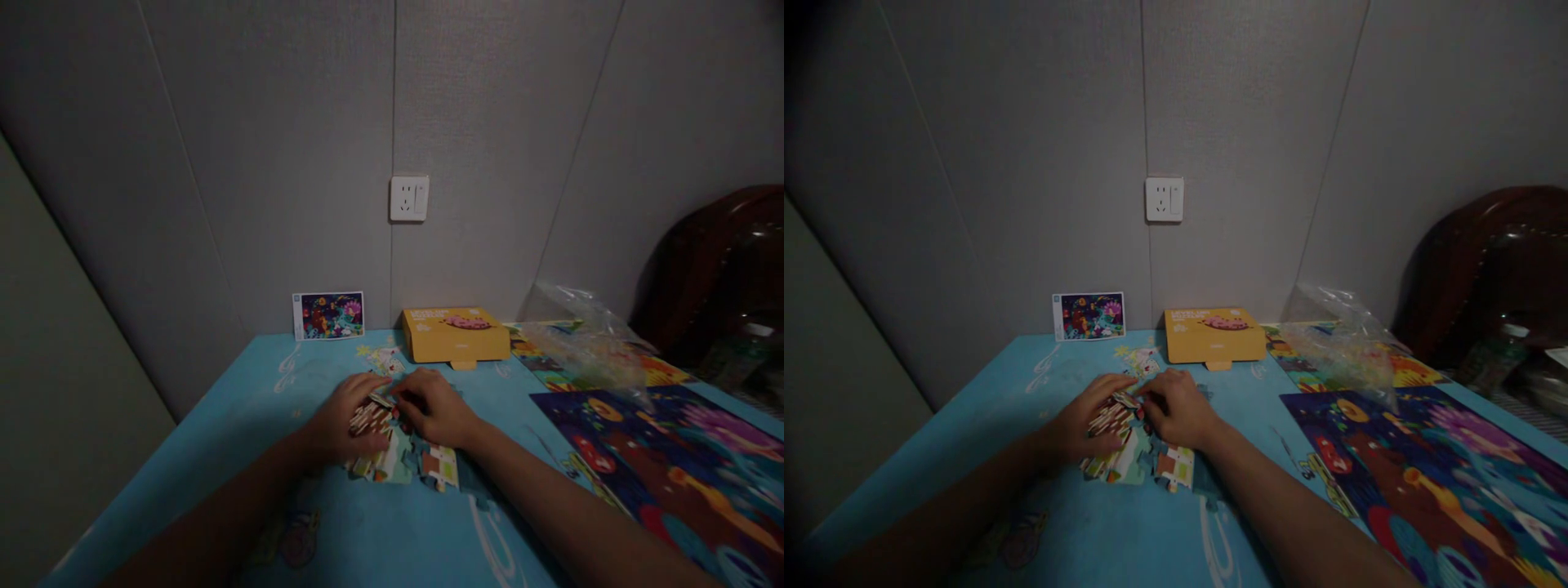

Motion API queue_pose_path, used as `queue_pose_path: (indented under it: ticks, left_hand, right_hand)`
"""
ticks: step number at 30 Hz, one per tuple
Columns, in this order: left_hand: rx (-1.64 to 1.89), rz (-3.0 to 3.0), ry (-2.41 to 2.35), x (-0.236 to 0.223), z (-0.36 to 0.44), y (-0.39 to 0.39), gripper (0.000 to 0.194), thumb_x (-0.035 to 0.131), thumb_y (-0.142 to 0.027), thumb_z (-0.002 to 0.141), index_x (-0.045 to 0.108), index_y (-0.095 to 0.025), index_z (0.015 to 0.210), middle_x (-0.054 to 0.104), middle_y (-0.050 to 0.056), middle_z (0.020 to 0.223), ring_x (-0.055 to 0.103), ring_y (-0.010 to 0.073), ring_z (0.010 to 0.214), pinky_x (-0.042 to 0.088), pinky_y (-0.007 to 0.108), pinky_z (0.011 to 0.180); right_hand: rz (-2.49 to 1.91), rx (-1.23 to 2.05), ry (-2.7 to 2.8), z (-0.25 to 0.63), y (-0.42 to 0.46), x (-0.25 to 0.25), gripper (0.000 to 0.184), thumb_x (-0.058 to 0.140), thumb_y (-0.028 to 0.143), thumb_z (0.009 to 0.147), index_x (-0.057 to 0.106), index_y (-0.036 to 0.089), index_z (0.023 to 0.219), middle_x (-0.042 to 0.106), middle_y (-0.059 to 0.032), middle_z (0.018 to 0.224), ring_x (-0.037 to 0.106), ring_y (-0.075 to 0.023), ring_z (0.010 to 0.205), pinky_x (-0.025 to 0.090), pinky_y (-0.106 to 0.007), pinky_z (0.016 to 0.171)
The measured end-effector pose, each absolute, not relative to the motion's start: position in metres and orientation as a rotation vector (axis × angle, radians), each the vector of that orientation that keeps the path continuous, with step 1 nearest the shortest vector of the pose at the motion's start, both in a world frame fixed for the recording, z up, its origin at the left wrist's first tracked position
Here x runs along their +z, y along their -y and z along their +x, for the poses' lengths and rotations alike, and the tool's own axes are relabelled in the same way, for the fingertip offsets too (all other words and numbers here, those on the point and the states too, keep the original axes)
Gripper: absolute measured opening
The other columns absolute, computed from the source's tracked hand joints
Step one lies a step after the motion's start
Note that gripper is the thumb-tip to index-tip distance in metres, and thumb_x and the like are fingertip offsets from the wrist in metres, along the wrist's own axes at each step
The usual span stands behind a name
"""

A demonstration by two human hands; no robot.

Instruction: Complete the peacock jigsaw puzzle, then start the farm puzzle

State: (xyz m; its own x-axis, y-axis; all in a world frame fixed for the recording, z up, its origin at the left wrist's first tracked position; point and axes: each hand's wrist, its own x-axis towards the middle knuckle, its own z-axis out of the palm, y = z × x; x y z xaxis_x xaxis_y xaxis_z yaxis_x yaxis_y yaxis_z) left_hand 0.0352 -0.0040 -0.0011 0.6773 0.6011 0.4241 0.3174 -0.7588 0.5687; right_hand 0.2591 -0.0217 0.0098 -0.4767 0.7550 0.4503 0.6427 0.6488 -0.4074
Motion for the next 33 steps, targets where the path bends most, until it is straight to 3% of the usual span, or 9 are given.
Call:
queue_pose_path:
  ticks: [3, 7, 13, 17, 25, 33]
  left_hand:
    - [0.717, 2.527, -0.632, 0.003, 0.034, 0.012, 0.093, 0.075, -0.049, 0.069, 0.032, -0.021, 0.147, 0.044, 0.013, 0.141, 0.040, 0.0308, 0.130, 0.031, 0.046, 0.112]
    - [0.762, 2.518, -0.733, 0.001, 0.035, 0.011, 0.077, 0.069, -0.036, 0.077, 0.036, -0.020, 0.145, 0.046, 0.014, 0.139, 0.043, 0.0284, 0.129, 0.033, 0.044, 0.112]
    - [0.845, 2.452, -0.869, -0.008, 0.036, 0.001, 0.058, 0.064, -0.038, 0.082, 0.049, -0.018, 0.134, 0.053, 0.013, 0.130, 0.051, 0.0252, 0.121, 0.041, 0.039, 0.106]
    - [0.902, 2.447, -0.918, -0.006, 0.036, 0.000, 0.049, 0.063, -0.038, 0.084, 0.054, -0.019, 0.128, 0.057, 0.012, 0.125, 0.054, 0.0248, 0.116, 0.043, 0.040, 0.103]
    - [0.951, 2.355, -1.285, -0.010, 0.033, -0.011, 0.042, 0.065, -0.036, 0.079, 0.063, -0.015, 0.116, 0.062, 0.012, 0.111, 0.057, 0.0264, 0.105, 0.045, 0.045, 0.096]
    - [0.913, 2.431, -1.241, -0.008, 0.033, -0.008, 0.034, 0.061, -0.030, 0.081, 0.067, -0.017, 0.112, 0.069, 0.010, 0.105, 0.059, 0.0255, 0.101, 0.045, 0.042, 0.093]
  right_hand:
    - [-1.089, 0.175, 2.245, 0.261, 0.023, 0.016, 0.016, 0.061, 0.019, 0.080, 0.069, 0.017, 0.093, 0.066, -0.0053, 0.084, 0.055, -0.0193, 0.083, 0.038, -0.033, 0.079]
    - [-1.096, 0.194, 2.228, 0.261, 0.021, 0.015, 0.020, 0.060, 0.022, 0.082, 0.069, 0.018, 0.100, 0.068, -0.0058, 0.089, 0.058, -0.0202, 0.087, 0.040, -0.034, 0.082]
    - [-1.454, 0.154, 1.905, 0.271, 0.013, 0.014, 0.025, 0.052, 0.017, 0.083, 0.070, 0.014, 0.100, 0.071, -0.0095, 0.098, 0.062, -0.0212, 0.090, 0.044, -0.034, 0.083]
    - [-1.454, 0.177, 1.892, 0.274, 0.013, 0.016, 0.024, 0.052, 0.018, 0.083, 0.070, 0.015, 0.098, 0.072, -0.0086, 0.096, 0.063, -0.0212, 0.089, 0.045, -0.034, 0.082]
    - [-1.242, 0.246, 2.256, 0.264, 0.021, 0.012, 0.030, 0.067, 0.033, 0.079, 0.070, 0.021, 0.106, 0.069, -0.0067, 0.095, 0.058, -0.0213, 0.091, 0.042, -0.034, 0.084]
    - [-1.293, 0.257, 2.243, 0.267, 0.018, 0.010, 0.029, 0.063, 0.018, 0.078, 0.070, 0.020, 0.106, 0.068, -0.0074, 0.100, 0.057, -0.0216, 0.097, 0.040, -0.034, 0.088]
